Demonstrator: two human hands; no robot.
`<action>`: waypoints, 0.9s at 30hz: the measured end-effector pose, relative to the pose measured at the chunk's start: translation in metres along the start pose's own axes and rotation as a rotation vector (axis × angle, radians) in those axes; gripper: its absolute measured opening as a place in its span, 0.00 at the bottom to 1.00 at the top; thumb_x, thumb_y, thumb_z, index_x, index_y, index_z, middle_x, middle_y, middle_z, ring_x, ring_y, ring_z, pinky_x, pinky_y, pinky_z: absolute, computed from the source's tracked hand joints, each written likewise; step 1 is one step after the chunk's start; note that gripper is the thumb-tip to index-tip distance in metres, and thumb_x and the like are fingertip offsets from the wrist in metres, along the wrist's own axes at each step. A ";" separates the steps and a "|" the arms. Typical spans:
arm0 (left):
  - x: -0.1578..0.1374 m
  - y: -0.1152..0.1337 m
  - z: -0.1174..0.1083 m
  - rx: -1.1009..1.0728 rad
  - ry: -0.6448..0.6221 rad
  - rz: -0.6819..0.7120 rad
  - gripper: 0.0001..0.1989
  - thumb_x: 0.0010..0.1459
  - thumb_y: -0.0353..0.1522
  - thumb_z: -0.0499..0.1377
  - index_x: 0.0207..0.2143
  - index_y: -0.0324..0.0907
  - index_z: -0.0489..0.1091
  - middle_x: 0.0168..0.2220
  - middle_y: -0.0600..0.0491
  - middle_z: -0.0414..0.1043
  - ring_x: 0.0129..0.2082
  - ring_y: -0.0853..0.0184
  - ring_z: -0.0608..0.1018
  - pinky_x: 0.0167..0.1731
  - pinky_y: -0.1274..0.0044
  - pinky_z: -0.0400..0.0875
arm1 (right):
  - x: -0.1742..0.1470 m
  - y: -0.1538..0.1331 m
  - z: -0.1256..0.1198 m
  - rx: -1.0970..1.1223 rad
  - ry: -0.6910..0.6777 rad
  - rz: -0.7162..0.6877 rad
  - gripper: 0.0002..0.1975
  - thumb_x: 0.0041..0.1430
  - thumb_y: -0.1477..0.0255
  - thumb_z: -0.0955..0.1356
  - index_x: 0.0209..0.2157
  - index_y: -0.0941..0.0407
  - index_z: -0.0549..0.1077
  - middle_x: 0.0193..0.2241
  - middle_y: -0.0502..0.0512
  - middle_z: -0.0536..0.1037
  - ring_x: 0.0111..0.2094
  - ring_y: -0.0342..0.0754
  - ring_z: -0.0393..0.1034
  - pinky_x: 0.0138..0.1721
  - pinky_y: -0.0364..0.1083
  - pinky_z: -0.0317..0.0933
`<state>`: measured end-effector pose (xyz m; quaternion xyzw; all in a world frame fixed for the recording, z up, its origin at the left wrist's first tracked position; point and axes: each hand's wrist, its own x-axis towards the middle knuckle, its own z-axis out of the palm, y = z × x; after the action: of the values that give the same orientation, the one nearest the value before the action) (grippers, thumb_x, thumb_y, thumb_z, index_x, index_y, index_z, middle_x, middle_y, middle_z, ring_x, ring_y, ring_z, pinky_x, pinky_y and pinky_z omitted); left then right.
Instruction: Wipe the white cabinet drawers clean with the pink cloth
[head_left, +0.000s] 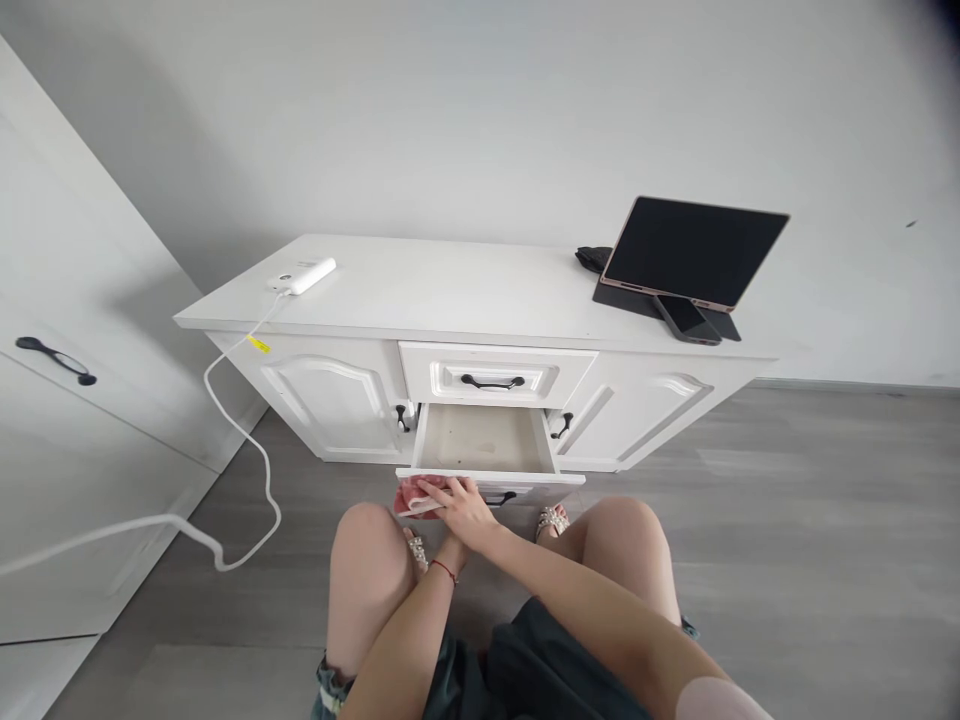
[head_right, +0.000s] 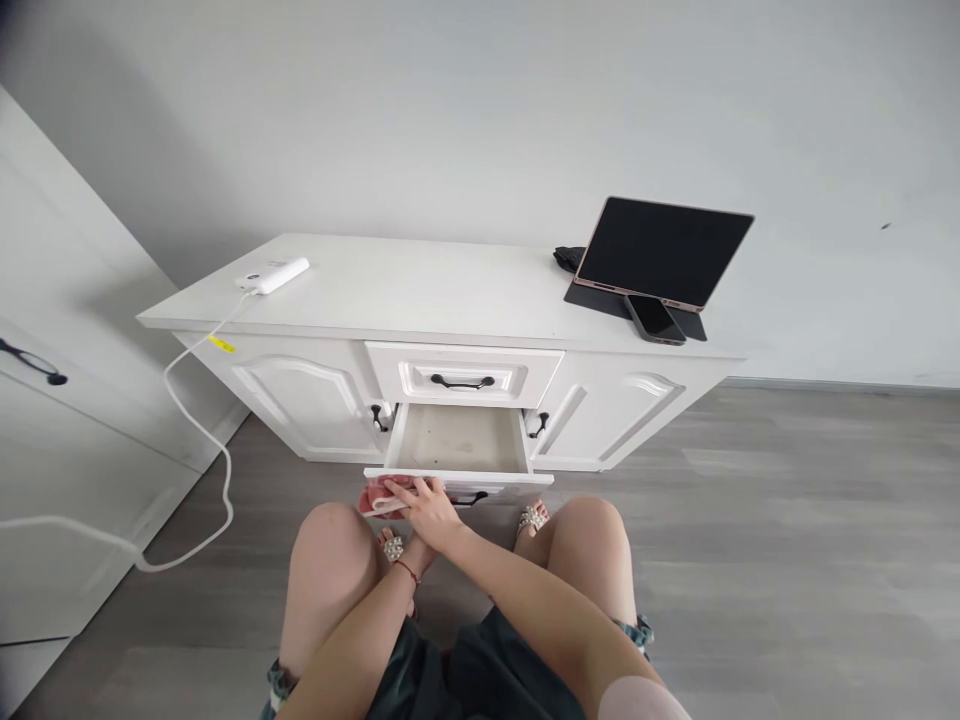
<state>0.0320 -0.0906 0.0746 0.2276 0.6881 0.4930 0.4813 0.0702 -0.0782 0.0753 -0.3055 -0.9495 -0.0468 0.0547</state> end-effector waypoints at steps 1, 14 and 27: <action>0.002 -0.004 0.005 -0.029 -0.019 -0.014 0.05 0.55 0.30 0.59 0.34 0.44 0.74 0.51 0.40 0.70 0.62 0.42 0.63 0.52 0.51 0.64 | -0.006 0.006 0.003 -0.006 0.000 -0.013 0.16 0.66 0.70 0.63 0.52 0.46 0.75 0.69 0.45 0.55 0.53 0.58 0.59 0.47 0.57 0.61; 0.022 -0.056 -0.006 -0.455 -0.243 -0.289 0.17 0.38 0.23 0.65 0.33 0.43 0.70 0.34 0.53 0.77 0.40 0.64 0.79 0.42 0.74 0.71 | -0.091 0.063 0.014 0.003 -0.080 0.271 0.15 0.64 0.75 0.62 0.46 0.53 0.79 0.61 0.57 0.68 0.55 0.61 0.60 0.54 0.60 0.57; 0.038 -0.062 -0.008 -0.511 -0.244 -0.358 0.12 0.46 0.26 0.67 0.28 0.44 0.67 0.26 0.58 0.75 0.26 0.71 0.78 0.37 0.77 0.70 | -0.157 0.094 0.038 -0.032 0.381 0.593 0.15 0.58 0.78 0.64 0.38 0.49 0.80 0.48 0.58 0.75 0.49 0.56 0.62 0.53 0.55 0.52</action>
<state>0.0190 -0.0899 0.0025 0.0323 0.5085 0.5262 0.6808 0.2492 -0.0882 0.0216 -0.5546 -0.7913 -0.0997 0.2372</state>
